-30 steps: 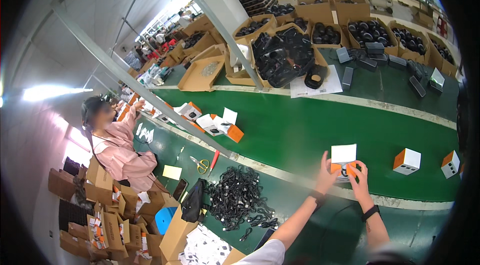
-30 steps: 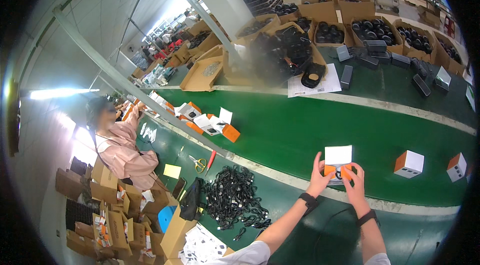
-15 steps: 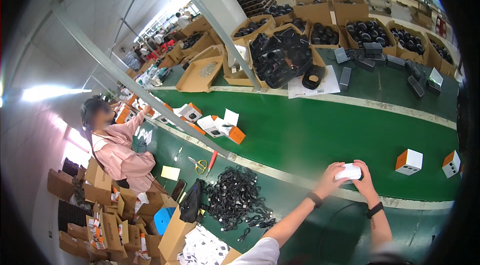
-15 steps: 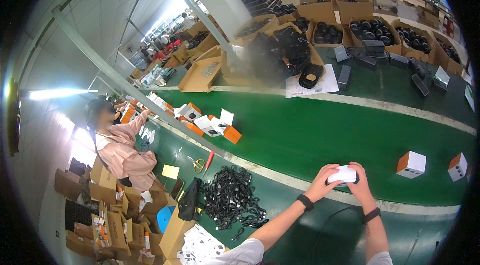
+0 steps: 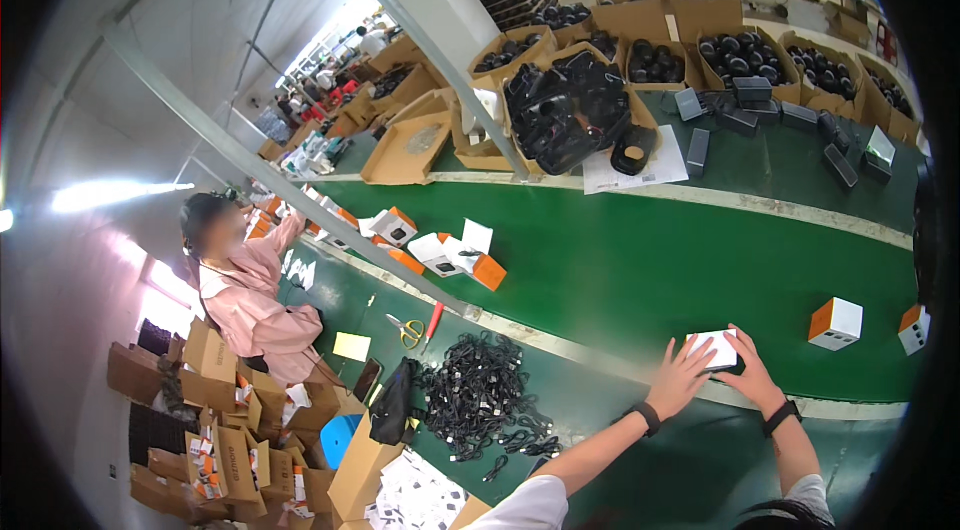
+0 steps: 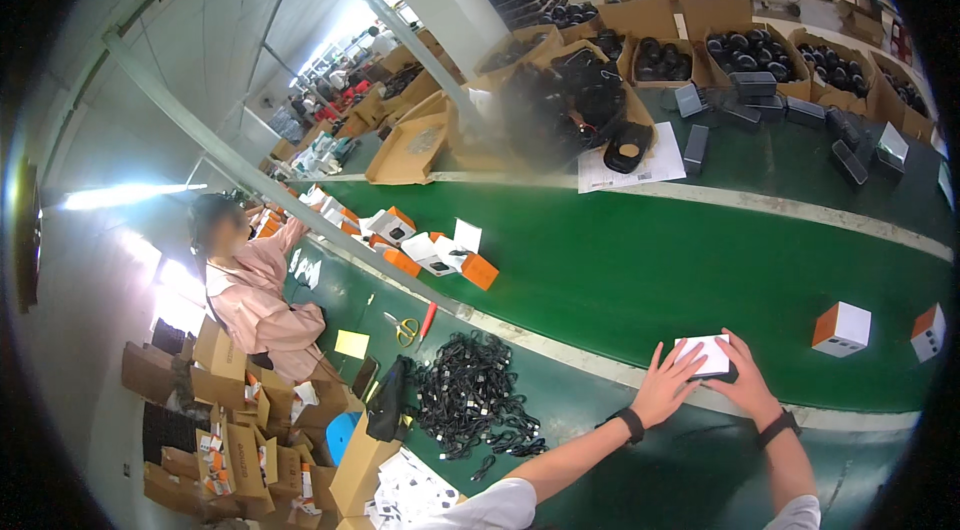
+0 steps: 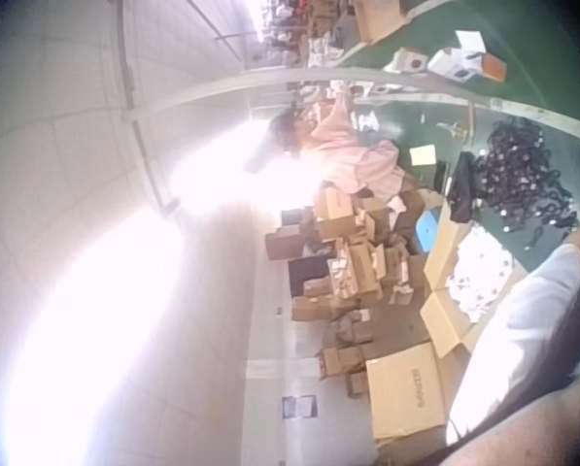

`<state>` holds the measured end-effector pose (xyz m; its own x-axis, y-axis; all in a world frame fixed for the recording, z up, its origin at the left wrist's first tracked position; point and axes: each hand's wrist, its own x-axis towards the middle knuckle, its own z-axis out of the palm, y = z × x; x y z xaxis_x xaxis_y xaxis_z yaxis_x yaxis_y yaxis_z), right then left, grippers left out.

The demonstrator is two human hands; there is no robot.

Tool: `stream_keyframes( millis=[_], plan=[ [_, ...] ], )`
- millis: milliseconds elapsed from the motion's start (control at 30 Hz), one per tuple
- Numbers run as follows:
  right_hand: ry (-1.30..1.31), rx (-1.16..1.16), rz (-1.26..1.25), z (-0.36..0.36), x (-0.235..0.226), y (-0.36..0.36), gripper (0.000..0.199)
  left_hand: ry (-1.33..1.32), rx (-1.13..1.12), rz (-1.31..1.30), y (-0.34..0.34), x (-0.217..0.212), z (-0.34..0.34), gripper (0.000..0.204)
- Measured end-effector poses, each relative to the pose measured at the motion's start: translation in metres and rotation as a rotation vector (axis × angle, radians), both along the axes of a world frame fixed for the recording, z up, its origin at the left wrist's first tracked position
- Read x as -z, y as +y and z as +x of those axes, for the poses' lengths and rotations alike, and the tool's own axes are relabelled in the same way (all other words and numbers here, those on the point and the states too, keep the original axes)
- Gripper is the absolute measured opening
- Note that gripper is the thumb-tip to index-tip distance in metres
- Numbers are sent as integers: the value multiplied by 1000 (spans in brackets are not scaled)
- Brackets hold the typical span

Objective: The worker is assembling boxes, placing products and accessories inside them, and moving them along a conveyor belt.

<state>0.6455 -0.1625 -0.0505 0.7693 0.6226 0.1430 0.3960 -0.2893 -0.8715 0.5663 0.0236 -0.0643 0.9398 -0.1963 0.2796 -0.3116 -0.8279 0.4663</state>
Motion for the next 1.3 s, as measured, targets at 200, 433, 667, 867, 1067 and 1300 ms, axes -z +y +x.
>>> stream_keyframes(
  millis=[200, 433, 667, 867, 1067, 1300],
  plan=[
    [73, 68, 10, 9, 4, -3, 63, -27, -11, -28, -7, -6, 5, 49],
    [20, 220, 115, 42, 38, -53, 58, 82, -119, -407, 11, -6, -42, 55],
    [-388, 393, -125, 12, 17, -73, 43, 51, -365, -424, 77, 21, -90, 32],
    [-619, 447, -268, 5, 16, -34, 31, 24, -311, -418, 81, -10, -114, 23],
    [-639, 406, -491, 11, -4, -67, 33, 244, -200, -516, 34, 10, -150, 24],
    [-708, 365, -717, 3, -52, -19, 27, 281, -208, -641, 56, 4, -192, 23]
  ],
)
